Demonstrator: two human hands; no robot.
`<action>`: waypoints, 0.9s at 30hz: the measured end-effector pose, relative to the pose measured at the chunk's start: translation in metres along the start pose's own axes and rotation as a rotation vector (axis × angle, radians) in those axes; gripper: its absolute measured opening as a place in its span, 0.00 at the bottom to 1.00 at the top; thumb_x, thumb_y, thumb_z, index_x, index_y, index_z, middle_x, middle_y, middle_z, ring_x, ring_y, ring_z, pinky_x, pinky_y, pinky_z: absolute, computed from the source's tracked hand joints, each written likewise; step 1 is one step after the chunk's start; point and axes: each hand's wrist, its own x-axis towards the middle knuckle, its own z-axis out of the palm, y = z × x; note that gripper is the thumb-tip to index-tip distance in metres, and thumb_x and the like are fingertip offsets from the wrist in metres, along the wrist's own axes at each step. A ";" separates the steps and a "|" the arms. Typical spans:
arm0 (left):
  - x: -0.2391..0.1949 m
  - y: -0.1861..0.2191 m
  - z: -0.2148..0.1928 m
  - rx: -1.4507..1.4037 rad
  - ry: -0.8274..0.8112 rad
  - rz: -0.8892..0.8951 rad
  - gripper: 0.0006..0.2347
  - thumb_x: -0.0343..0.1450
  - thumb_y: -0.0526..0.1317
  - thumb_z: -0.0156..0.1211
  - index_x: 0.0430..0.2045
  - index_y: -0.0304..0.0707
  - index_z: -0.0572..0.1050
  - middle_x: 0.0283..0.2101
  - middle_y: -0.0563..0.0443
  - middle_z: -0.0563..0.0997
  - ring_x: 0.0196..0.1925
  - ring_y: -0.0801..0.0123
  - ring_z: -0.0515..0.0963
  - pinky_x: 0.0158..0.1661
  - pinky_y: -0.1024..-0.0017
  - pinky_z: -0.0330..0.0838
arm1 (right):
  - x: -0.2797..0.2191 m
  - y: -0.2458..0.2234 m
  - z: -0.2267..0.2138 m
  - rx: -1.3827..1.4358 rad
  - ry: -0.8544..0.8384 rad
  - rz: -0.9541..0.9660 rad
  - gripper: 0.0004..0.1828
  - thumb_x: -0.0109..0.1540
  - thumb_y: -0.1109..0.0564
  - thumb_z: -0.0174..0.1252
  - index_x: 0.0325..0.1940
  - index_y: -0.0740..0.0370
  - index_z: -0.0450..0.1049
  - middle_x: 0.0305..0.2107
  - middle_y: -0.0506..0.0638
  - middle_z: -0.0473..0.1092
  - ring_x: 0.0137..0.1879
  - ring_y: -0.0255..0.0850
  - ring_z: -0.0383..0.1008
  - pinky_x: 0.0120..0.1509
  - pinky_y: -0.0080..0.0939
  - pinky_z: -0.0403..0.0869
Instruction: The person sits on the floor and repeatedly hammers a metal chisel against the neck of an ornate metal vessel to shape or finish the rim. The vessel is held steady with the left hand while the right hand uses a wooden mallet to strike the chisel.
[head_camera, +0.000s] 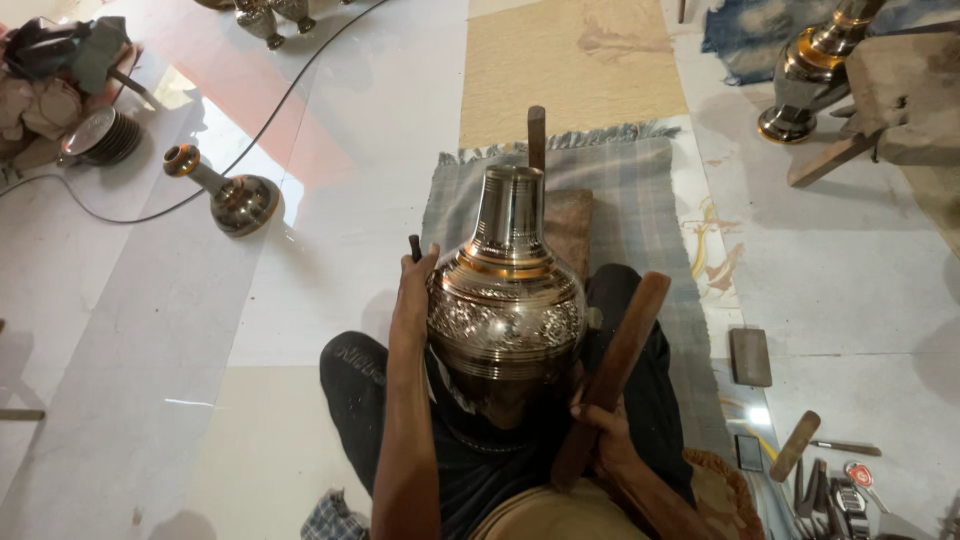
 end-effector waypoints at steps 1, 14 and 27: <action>-0.006 0.003 0.004 0.052 0.053 -0.032 0.38 0.69 0.59 0.50 0.66 0.23 0.55 0.69 0.22 0.61 0.74 0.37 0.59 0.71 0.43 0.52 | 0.006 0.003 -0.004 0.038 0.010 0.020 0.13 0.46 0.61 0.60 0.34 0.60 0.70 0.28 0.51 0.66 0.36 0.43 0.67 0.43 0.44 0.67; -0.035 -0.017 0.002 0.337 0.188 0.141 0.26 0.72 0.59 0.54 0.45 0.28 0.66 0.43 0.36 0.70 0.47 0.52 0.72 0.48 0.48 0.72 | 0.044 0.015 -0.025 0.139 0.228 0.242 0.23 0.44 0.62 0.56 0.45 0.60 0.71 0.34 0.52 0.70 0.42 0.45 0.72 0.49 0.47 0.73; 0.012 -0.066 -0.026 -0.233 -0.082 -0.091 0.29 0.77 0.52 0.45 0.71 0.43 0.45 0.68 0.47 0.59 0.69 0.61 0.62 0.64 0.64 0.62 | 0.005 0.037 -0.017 0.061 0.419 0.220 0.33 0.45 0.60 0.58 0.56 0.54 0.66 0.37 0.51 0.69 0.46 0.47 0.68 0.53 0.50 0.69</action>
